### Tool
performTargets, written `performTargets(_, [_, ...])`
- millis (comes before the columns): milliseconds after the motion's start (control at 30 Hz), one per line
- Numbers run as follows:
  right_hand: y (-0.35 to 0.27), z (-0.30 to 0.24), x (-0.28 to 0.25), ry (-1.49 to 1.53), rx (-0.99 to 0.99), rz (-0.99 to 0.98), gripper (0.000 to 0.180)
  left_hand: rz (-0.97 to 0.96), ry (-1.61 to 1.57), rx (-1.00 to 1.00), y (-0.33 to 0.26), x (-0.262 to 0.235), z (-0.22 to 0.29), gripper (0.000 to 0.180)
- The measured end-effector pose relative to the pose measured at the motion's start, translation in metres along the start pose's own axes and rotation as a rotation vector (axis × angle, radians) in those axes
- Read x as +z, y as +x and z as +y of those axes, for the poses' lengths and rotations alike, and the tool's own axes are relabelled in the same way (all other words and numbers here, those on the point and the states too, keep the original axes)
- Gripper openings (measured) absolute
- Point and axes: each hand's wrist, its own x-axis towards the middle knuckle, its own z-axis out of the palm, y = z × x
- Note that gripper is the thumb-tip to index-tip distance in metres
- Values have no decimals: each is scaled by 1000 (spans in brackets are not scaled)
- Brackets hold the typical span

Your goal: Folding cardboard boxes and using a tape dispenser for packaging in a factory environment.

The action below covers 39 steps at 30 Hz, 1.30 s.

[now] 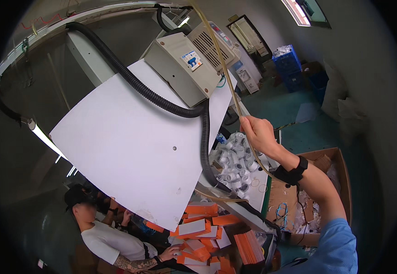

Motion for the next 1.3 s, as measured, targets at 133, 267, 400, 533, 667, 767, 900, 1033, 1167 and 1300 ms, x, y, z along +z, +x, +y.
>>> performTargets(133, [-4,-18,0,-18,-72,-79,40,37,-11,48,7,7,0,98])
performTargets(267, [11,-13,5,-42,-156,-107,32,28,-14,65,0,12,-1,98])
performTargets(400, [8,-10,6,-226,-138,-266,34,28,-24,75,-6,16,-4,98])
performTargets(533, [2,23,8,-376,13,-238,37,11,-42,65,-21,22,-9,98])
performTargets(667, [-26,52,13,-405,50,-453,37,10,-57,49,-38,27,-15,98])
performTargets(767, [-46,42,13,-297,-25,-462,27,9,-66,48,-44,31,-18,97])
performTargets(900, [-56,9,21,-124,-145,-377,18,-6,-75,59,-47,33,-23,97])
performTargets(1033, [-61,-2,33,11,-158,-378,12,-13,-92,85,-46,37,-26,97])
performTargets(1167, [-54,7,53,91,-122,-324,12,-18,-112,112,-45,43,-28,97])
performTargets(1300, [-50,5,50,101,-132,-494,14,-20,-131,132,-48,45,-28,97])
